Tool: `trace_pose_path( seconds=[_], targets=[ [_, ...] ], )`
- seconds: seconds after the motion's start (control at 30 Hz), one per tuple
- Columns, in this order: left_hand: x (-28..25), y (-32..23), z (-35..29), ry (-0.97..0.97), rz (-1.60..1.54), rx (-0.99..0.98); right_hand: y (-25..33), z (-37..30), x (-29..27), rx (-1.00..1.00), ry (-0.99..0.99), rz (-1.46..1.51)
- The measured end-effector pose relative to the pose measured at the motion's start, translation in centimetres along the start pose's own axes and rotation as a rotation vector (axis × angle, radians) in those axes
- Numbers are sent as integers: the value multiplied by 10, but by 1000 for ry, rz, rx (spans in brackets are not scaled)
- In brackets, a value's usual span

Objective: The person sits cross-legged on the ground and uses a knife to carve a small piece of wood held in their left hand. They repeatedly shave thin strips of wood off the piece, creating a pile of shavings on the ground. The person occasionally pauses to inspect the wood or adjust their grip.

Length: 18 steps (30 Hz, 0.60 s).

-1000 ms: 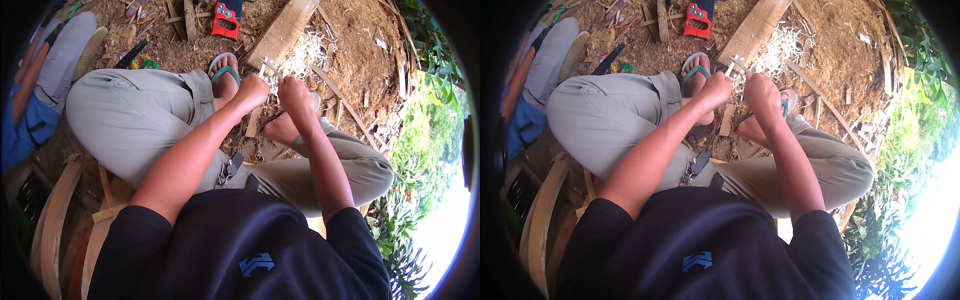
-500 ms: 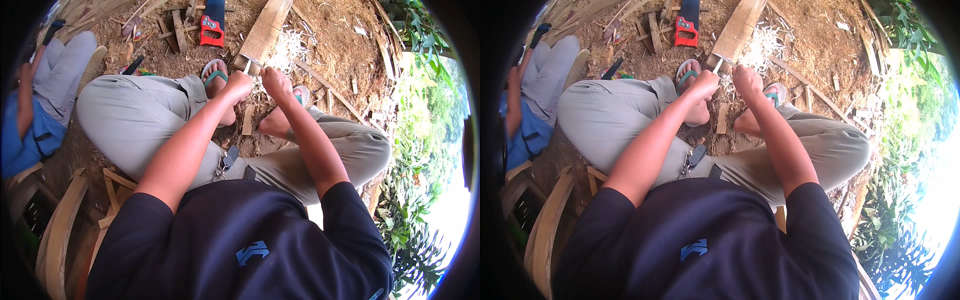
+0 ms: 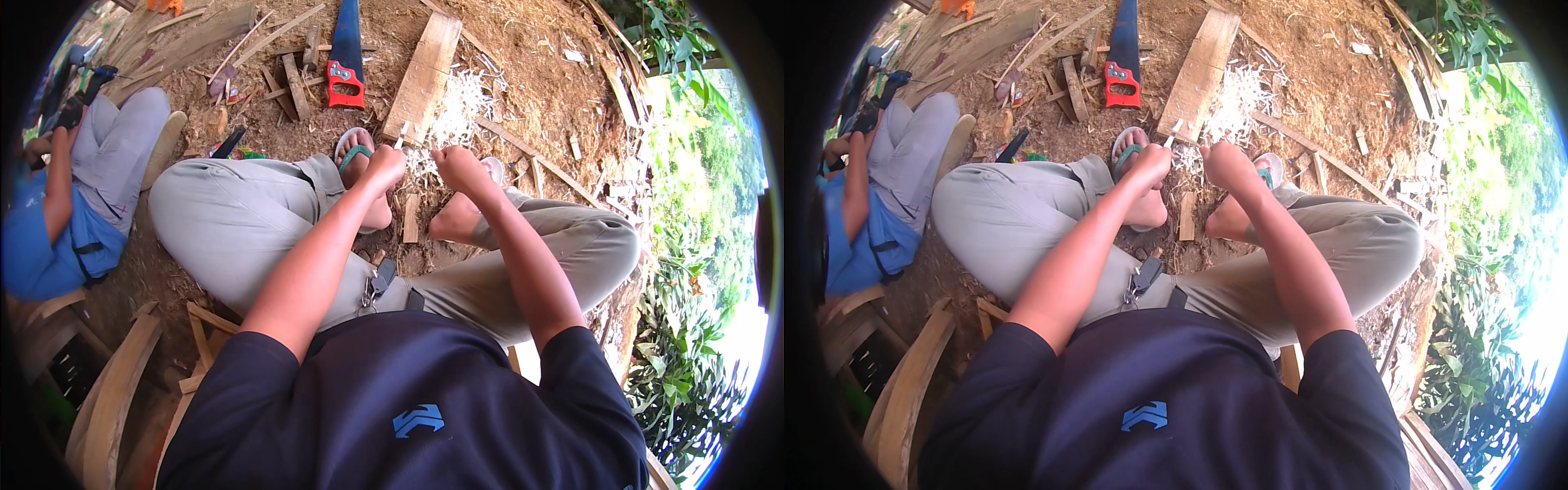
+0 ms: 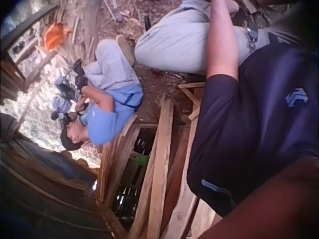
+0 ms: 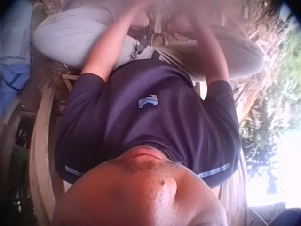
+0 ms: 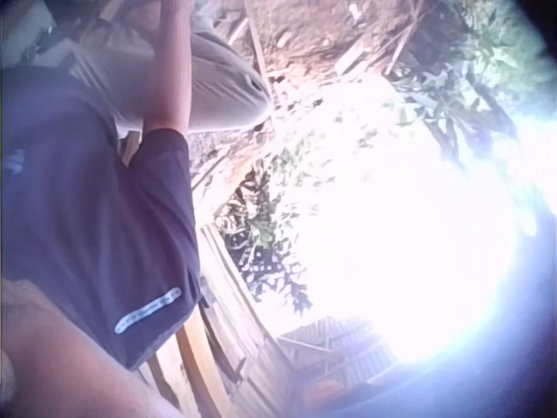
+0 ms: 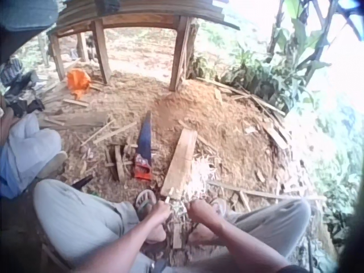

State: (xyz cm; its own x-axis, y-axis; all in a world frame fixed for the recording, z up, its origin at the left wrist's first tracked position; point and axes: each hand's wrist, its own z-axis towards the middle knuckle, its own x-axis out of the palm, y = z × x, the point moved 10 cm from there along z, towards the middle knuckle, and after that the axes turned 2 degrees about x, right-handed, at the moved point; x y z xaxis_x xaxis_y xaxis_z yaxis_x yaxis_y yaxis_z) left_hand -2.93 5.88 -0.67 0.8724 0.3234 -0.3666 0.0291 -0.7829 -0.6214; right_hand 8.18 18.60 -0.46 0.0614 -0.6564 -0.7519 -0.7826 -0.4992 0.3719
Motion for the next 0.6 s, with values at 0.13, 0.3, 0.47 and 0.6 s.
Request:
trace_pose_path(
  seconds=[0.13, 0.3, 0.47, 0.6],
  targets=[
    [-4, -5, -3, 2, 67, 5, 10, -13, -4, 39, -79, 32],
    [-10, -17, -13, 23, 189, 15, 18, -9, -5, -10, -204, -25],
    [-3, 30, 41, -143, 372, 122, 35, -3, 2, -82, -233, -103],
    [1, 89, 92, -359, 615, 206, 33, 15, 0, -76, -320, -115]
  ],
)
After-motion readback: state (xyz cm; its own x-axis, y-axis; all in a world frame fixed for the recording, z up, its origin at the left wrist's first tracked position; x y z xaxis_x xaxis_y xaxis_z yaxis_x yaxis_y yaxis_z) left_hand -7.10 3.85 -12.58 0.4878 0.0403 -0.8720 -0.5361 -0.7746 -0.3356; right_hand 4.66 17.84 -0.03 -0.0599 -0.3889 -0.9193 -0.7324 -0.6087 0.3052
